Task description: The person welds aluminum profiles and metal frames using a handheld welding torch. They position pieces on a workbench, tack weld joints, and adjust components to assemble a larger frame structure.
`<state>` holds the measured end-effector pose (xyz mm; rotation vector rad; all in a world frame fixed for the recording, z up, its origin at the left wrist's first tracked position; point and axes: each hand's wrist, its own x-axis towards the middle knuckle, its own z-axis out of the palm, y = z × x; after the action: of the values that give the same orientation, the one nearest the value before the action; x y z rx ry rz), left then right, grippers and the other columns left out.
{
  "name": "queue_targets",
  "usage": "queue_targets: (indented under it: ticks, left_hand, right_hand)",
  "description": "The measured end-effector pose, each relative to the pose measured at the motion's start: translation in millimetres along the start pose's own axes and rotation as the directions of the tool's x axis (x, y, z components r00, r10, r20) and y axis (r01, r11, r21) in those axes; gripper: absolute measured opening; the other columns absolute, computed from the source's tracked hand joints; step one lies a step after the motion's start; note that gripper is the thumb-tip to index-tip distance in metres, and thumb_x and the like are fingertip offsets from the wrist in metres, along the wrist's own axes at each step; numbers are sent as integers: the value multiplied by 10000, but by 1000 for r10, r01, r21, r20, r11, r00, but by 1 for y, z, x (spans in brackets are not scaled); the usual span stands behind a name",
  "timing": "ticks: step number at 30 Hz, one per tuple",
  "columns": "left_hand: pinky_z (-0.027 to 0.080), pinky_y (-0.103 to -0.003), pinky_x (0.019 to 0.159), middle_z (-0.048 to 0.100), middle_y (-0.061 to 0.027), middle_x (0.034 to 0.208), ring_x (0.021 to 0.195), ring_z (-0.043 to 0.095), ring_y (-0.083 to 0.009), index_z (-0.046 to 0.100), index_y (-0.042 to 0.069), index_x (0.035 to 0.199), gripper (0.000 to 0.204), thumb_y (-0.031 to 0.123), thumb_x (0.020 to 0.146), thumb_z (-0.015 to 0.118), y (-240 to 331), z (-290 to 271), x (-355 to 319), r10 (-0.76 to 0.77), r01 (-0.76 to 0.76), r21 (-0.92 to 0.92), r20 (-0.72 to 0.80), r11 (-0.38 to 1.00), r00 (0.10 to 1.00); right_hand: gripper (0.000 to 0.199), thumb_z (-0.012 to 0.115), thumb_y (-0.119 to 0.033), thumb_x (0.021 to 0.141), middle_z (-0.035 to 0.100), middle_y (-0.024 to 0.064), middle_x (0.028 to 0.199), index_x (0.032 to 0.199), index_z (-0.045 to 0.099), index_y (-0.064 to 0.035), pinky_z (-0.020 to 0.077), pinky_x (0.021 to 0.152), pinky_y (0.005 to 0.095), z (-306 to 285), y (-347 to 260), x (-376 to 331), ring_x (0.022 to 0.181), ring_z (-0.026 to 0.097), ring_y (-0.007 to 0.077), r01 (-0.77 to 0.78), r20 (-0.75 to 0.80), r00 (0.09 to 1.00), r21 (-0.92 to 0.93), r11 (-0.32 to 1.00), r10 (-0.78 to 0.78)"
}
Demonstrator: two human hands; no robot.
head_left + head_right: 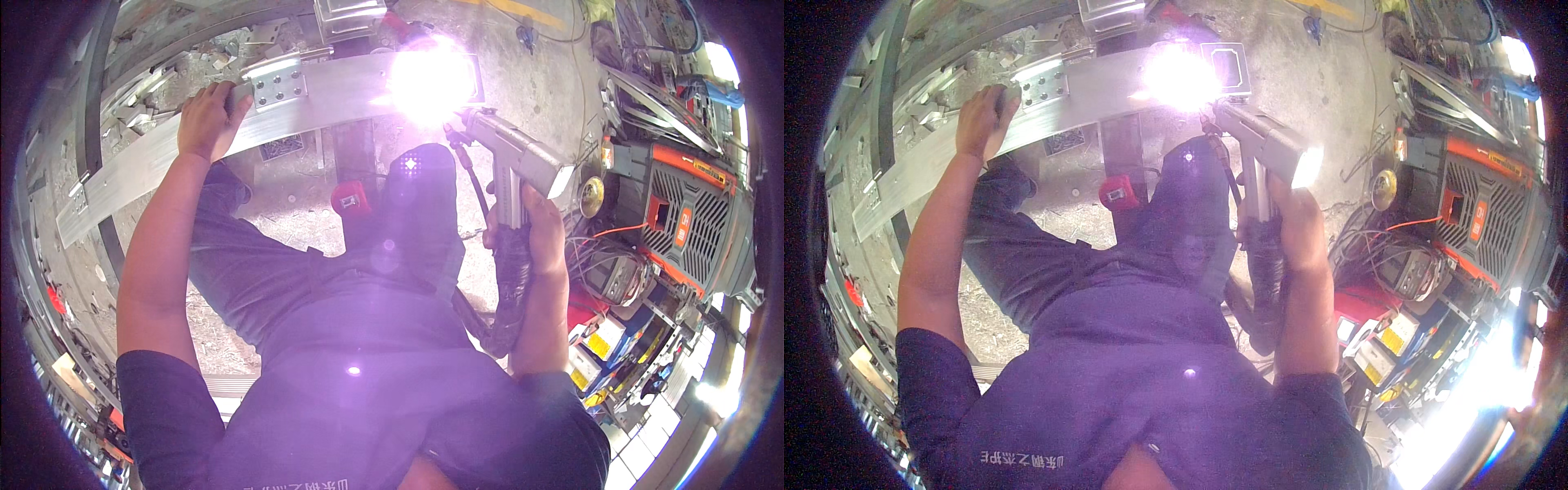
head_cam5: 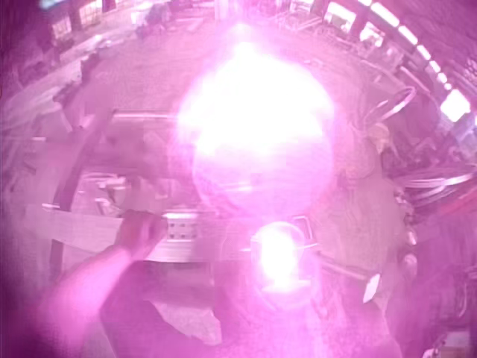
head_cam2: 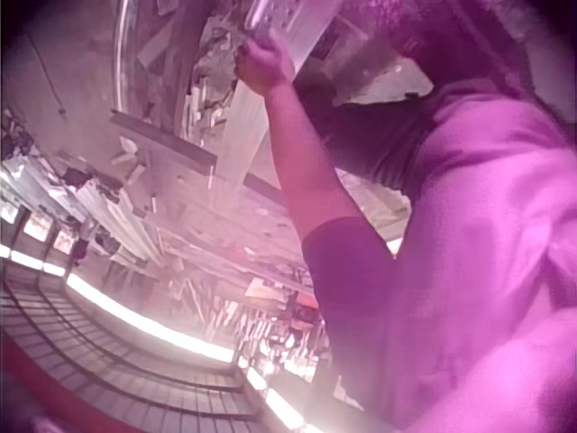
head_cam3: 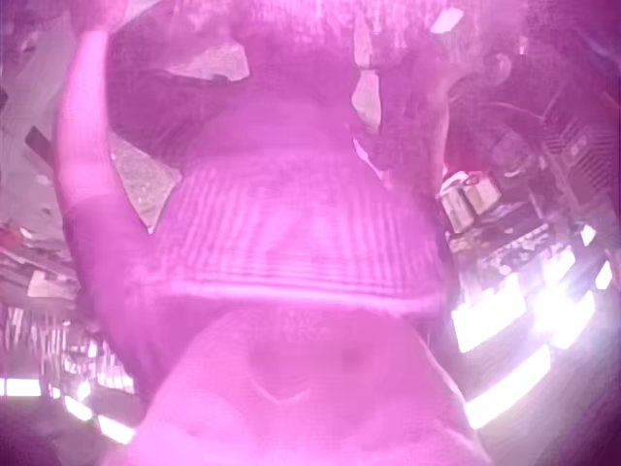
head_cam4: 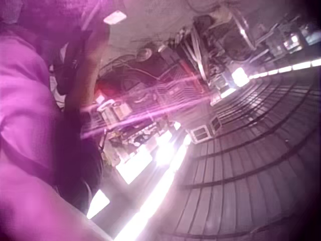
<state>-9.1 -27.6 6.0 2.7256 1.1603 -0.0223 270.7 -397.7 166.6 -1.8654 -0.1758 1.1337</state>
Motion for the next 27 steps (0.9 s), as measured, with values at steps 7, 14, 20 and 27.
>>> queue_targets:
  ticks: [7, 14, 20, 27]
  left_hand:
    - [451, -477, 975, 671, -176, 1162, 1103, 612, -378, 627, 37, 1199, 505, 490, 984, 564, 1, 1, 0, -5, 5, -2, -15, 1000, 1000]
    - [453, -479, 965, 671, -181, 1164, 1105, 607, -377, 626, 31, 1189, 499, 482, 984, 567, -1, 2, -1, 7, -7, -3, -42, 1000, 999]
    - [447, -484, 966, 675, -165, 1163, 1103, 613, -373, 626, 53, 1201, 494, 493, 988, 556, -7, 8, 1, 19, -19, 4, -22, 1000, 1000]
    - [319, -531, 1165, 489, -227, 1458, 1376, 442, -396, 394, 27, 1503, 1097, 686, 711, 771, -17, 4, -15, 266, -268, 160, 33, 950, 963]
  right_hand:
    - [612, 500, -530, 1016, 635, 131, 651, 1141, 630, 56, 495, 497, 318, 4, -5, -7, 523, 622, 219, -52, -40, 998, -48, 997, 50]
    - [574, 504, -496, 1015, 635, 129, 647, 1128, 639, 50, 488, 479, 328, 4, 1, -11, 515, 619, 220, -29, -36, 999, -15, 999, 28]
    - [610, 544, -478, 998, 605, 152, 645, 1197, 592, 97, 476, 468, 340, -2, 8, -29, 493, 586, 232, 20, -14, 1000, 134, 991, -18]
    - [689, 524, -539, 1007, 577, 145, 628, 1218, 557, 117, 481, 487, 349, -14, -1, -49, 474, 542, 235, 148, -61, 989, 231, 962, -138]
